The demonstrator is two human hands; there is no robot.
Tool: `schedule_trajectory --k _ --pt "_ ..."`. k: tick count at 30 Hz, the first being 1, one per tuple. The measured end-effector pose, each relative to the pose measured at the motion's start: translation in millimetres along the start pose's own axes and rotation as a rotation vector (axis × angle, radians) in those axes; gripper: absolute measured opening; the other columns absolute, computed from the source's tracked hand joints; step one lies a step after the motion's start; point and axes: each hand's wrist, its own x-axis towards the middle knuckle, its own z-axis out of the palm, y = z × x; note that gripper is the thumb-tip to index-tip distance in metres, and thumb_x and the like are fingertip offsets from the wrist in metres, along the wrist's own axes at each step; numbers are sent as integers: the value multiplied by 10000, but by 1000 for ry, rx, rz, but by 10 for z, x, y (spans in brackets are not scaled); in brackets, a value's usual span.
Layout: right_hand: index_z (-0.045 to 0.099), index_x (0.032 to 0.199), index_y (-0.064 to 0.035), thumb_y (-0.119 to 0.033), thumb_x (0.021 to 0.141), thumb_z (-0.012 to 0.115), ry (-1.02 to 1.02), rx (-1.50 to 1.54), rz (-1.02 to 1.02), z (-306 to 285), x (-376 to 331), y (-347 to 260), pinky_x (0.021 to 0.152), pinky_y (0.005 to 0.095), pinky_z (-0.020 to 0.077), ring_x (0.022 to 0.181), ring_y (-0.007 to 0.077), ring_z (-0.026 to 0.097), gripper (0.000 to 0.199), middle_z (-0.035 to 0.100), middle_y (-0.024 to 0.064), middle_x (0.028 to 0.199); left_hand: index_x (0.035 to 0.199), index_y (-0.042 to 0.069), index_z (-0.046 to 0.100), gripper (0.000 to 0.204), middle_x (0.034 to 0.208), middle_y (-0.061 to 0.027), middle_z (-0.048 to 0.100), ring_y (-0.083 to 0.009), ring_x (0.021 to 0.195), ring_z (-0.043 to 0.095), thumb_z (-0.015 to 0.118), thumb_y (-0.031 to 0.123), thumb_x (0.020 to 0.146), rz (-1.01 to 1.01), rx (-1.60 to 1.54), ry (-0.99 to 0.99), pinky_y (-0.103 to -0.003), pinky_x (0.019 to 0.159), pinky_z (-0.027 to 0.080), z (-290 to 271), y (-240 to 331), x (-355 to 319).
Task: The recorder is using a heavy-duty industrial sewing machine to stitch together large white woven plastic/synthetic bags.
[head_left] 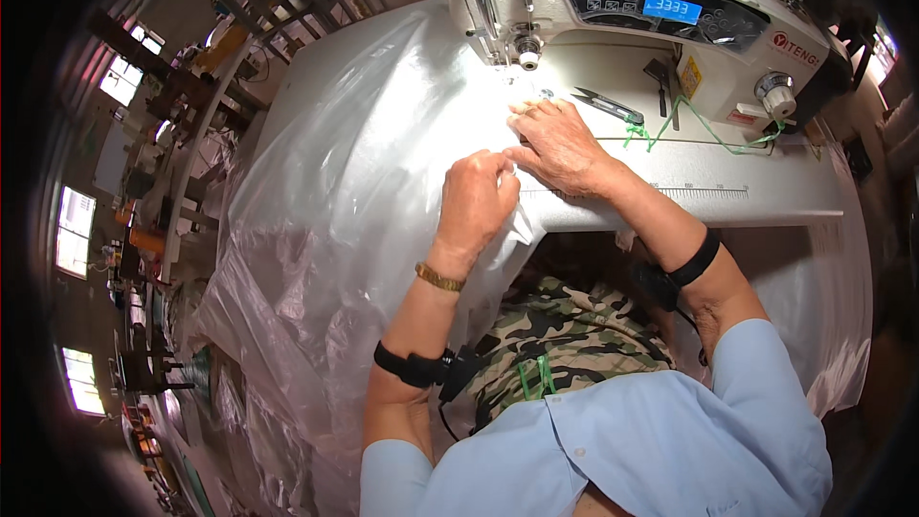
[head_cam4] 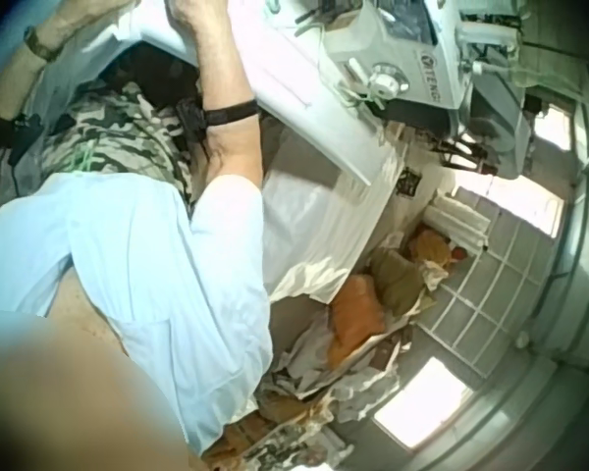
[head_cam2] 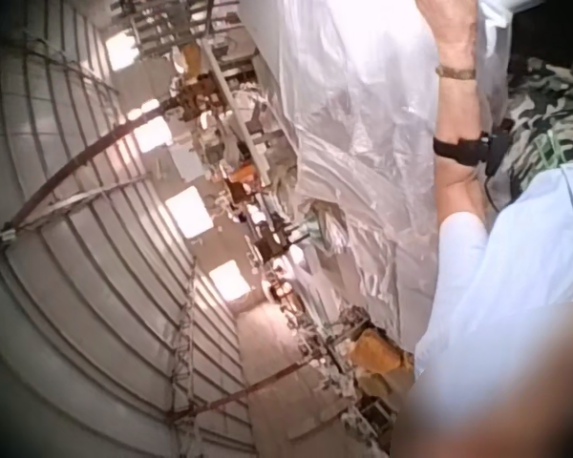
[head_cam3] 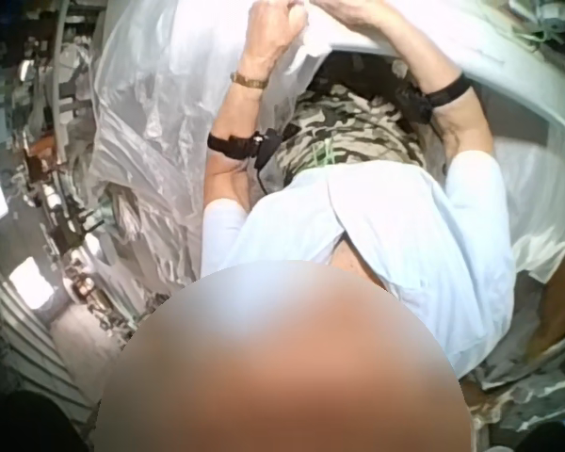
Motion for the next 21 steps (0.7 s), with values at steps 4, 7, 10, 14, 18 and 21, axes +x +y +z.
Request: schedule_trajectory --k 4,7,10,14,18,21 --pt "612 1199 -6 -270 959 534 71 -7 -37 68 19 49 1065 474 327 1244 318 509 365 598 183 1272 825 -87 684 196 642 -212 634 -277 573 636 590 76 770 -57 39 -6 -372 584 490 62 -140 315" --pt "608 1206 -6 -203 957 521 62 -19 -33 67 42 54 1069 469 334 1228 307 521 329 608 170 1252 885 -82 695 214 678 -202 663 -251 591 648 604 89 792 -66 -6 -16 -357 605 504 77 -174 482" --pt "594 1199 2 -172 938 540 74 51 -16 36 44 45 1063 448 346 1197 308 529 319 611 172 1197 1053 -69 681 278 832 -192 712 -227 674 669 616 132 873 -160 -204 -86 -346 641 521 -39 -158 405" --pt "571 1240 22 -171 931 544 121 78 17 53 40 30 1062 455 354 1196 337 526 365 611 193 1176 1295 -47 583 424 1194 -212 670 -293 1028 658 576 258 1001 -156 -75 59 -381 843 526 -356 -223 -77" --pt "559 1250 50 -142 926 513 181 178 115 64 80 17 935 476 449 1039 399 574 379 615 242 1045 1303 -7 595 509 1326 -200 612 -347 1270 537 588 389 984 -264 520 146 -439 1085 398 -724 -695 -444" --pt "606 1178 11 -112 930 547 356 330 212 24 -13 -151 808 439 497 890 382 619 283 623 225 976 1306 1 599 588 1393 -172 576 -319 1356 473 555 486 975 -141 540 162 -466 1125 328 -787 -1092 -491"
